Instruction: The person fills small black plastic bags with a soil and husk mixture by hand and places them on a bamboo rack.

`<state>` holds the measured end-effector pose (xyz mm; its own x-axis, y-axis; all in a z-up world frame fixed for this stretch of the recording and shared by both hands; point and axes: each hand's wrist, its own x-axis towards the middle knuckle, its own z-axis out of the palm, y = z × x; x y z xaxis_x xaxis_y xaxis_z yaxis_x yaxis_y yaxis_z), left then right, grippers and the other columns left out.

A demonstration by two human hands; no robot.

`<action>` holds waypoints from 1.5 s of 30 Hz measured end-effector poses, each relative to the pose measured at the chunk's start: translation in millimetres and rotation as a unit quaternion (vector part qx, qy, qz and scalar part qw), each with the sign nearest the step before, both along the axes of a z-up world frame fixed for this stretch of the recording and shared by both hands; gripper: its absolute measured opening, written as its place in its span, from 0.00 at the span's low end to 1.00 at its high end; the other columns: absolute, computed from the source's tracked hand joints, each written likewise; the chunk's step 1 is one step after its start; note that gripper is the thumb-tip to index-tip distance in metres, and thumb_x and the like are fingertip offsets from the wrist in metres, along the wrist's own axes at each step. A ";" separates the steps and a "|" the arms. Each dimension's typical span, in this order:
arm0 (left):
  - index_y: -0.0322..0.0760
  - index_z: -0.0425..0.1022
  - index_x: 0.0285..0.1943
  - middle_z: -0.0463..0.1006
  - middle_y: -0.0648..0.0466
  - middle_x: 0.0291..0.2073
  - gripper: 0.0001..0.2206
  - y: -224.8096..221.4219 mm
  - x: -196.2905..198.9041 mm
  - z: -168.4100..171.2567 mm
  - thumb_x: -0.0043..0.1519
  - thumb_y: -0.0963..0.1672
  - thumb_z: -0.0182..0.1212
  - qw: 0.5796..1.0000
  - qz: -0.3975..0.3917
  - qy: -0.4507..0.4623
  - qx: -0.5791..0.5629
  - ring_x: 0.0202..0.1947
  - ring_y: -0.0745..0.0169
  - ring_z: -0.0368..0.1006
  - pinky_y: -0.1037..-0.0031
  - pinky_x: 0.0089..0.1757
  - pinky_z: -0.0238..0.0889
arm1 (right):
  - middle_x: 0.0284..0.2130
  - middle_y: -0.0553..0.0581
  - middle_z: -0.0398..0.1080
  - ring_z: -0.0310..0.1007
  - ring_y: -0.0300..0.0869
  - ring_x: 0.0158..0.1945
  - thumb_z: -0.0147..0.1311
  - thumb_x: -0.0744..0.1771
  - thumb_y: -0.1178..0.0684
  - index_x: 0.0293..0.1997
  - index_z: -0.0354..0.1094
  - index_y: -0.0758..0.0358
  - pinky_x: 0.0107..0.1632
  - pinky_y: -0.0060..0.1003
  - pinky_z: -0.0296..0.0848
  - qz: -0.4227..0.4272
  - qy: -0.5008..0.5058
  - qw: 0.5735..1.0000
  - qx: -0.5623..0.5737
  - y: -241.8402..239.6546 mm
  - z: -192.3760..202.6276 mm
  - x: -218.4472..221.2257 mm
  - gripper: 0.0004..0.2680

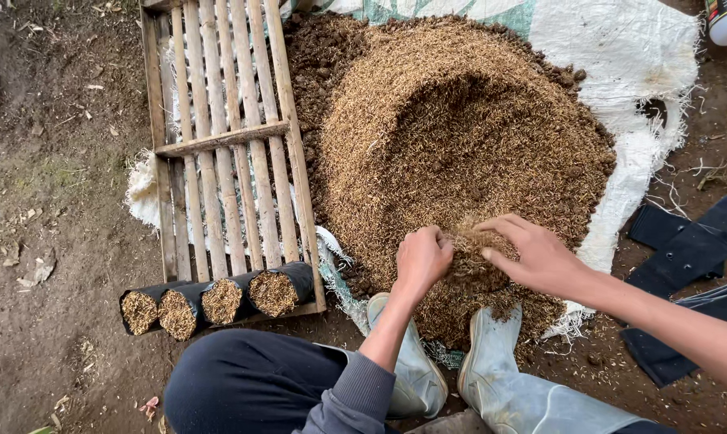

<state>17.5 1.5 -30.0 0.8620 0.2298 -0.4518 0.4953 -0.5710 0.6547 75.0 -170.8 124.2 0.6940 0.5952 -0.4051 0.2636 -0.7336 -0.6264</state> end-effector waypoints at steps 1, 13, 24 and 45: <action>0.40 0.76 0.25 0.78 0.37 0.23 0.09 1.5 -0.1 8.8 0.54 0.48 0.57 1.000 -0.001 -0.001 0.001 0.39 0.27 0.79 0.49 0.40 0.71 | 0.50 0.66 0.74 0.76 0.55 0.54 0.52 0.68 0.51 0.62 0.66 0.60 0.59 0.53 0.74 -0.001 -0.001 1.000 0.001 -5.6 -13.1 0.0 0.15; 0.38 0.78 0.36 0.79 0.44 0.34 0.05 3.2 -2.2 32.6 0.59 0.43 0.66 0.971 -0.077 -0.223 0.034 0.36 0.42 0.80 0.58 0.36 0.73 | 0.33 0.60 0.81 0.84 0.54 0.40 0.52 0.67 0.51 0.48 0.75 0.57 0.43 0.48 0.81 0.032 -0.101 0.987 -0.119 -32.4 -72.8 -7.1 0.09; 0.19 0.58 0.70 0.71 0.20 0.55 0.37 1.5 -23.2 159.7 0.61 0.53 0.60 0.978 -0.081 0.150 -0.122 0.61 0.21 0.67 0.39 0.58 0.60 | 0.33 0.64 0.80 0.84 0.52 0.38 0.45 0.70 0.53 0.45 0.76 0.59 0.43 0.42 0.81 0.019 -0.114 0.992 -0.045 -31.4 -73.7 -13.1 0.09; 0.30 0.63 0.72 0.76 0.29 0.54 0.39 -5.9 -28.4 75.2 0.50 0.45 0.76 0.986 -0.023 0.071 -0.149 0.59 0.29 0.71 0.48 0.57 0.65 | 0.61 0.77 0.63 0.63 0.68 0.66 0.61 0.65 0.36 0.74 0.54 0.53 0.66 0.68 0.60 -0.004 0.098 0.988 -0.118 -8.3 -66.7 -1.1 0.30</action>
<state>-10.9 -4.4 45.2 0.7920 0.0304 -0.6098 0.5714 -0.3887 0.7228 73.9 -179.1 57.5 0.5923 0.4634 -0.6591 0.1476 -0.8666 -0.4767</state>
